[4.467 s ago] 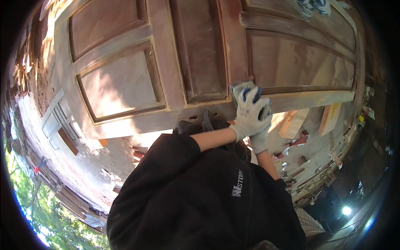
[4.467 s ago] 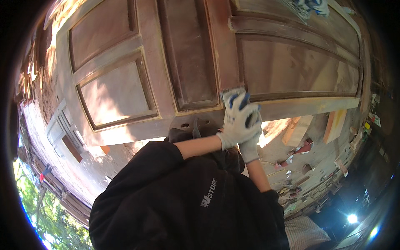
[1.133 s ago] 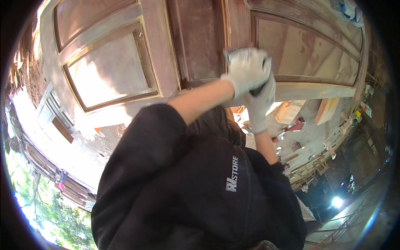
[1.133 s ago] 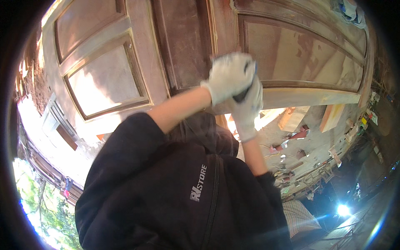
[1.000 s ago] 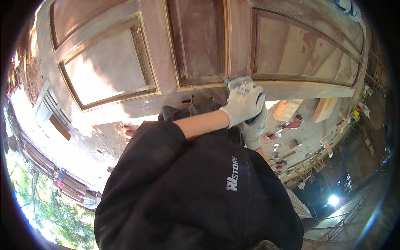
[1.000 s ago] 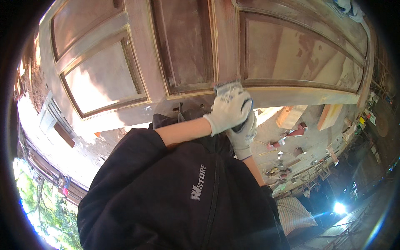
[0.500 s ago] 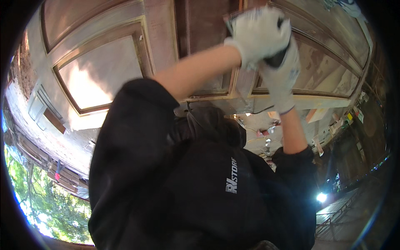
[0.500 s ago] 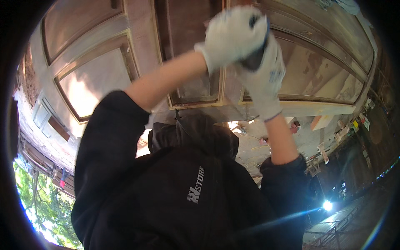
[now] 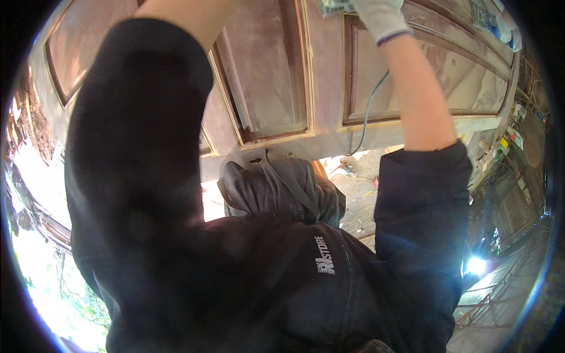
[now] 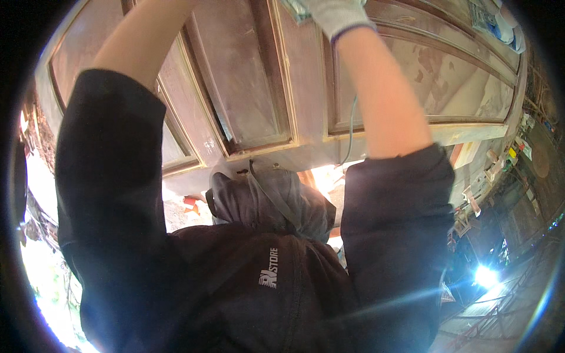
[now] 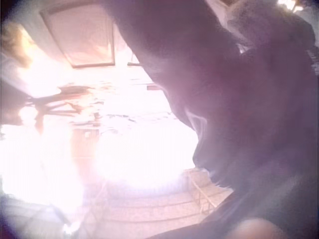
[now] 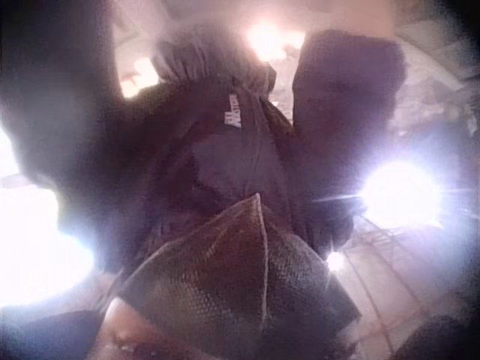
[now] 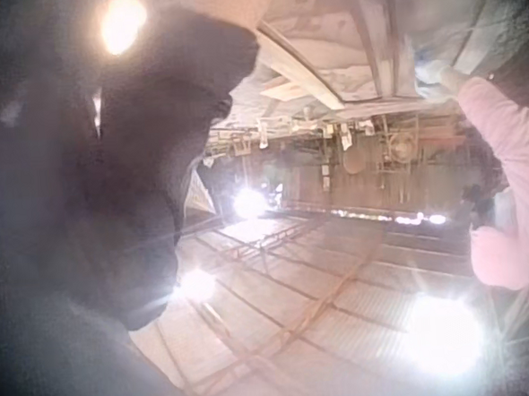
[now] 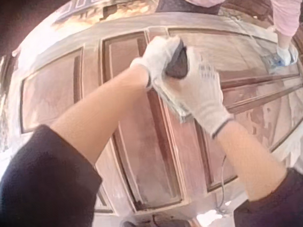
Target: The person sands a wooden door with an electric sander, moving the tool across the panels and edges. They reposition the sander and continue smoothing the surface throughout the clip.
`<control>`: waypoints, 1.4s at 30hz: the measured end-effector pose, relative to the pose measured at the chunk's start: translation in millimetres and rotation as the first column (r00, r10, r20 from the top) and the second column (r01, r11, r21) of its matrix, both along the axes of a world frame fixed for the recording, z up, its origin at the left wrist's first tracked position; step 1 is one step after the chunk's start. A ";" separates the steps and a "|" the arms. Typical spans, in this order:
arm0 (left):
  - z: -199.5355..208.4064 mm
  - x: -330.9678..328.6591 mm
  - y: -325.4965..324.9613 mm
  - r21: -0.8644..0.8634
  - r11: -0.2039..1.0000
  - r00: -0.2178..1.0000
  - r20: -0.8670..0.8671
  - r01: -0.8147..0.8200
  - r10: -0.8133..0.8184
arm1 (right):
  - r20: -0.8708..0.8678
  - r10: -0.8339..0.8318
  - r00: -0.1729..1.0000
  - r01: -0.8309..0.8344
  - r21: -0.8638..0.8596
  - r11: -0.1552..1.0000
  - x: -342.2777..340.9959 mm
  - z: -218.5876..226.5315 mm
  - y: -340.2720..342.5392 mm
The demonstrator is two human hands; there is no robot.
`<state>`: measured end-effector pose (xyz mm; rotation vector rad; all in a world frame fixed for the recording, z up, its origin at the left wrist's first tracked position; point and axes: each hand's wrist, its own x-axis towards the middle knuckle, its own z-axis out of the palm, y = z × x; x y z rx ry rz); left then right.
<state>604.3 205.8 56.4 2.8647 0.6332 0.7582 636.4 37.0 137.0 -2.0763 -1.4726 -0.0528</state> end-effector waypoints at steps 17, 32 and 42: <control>78.9 -138.4 -449.6 -0.974 0.201 0.979 -0.061 -0.101 0.197 | -0.169 -0.227 0.959 0.129 -0.454 0.882 -112.7 -1.4 -432.1; 57.2 -86.8 -202.8 -0.929 0.358 0.918 0.059 -0.093 0.392 | -0.048 0.040 0.998 -0.049 -0.209 0.977 -52.3 -0.5 -148.6; 58.9 17.0 19.3 -0.378 0.924 0.993 -0.115 -0.056 0.013 | 0.037 -0.036 0.999 0.037 -0.050 0.998 19.9 5.3 47.6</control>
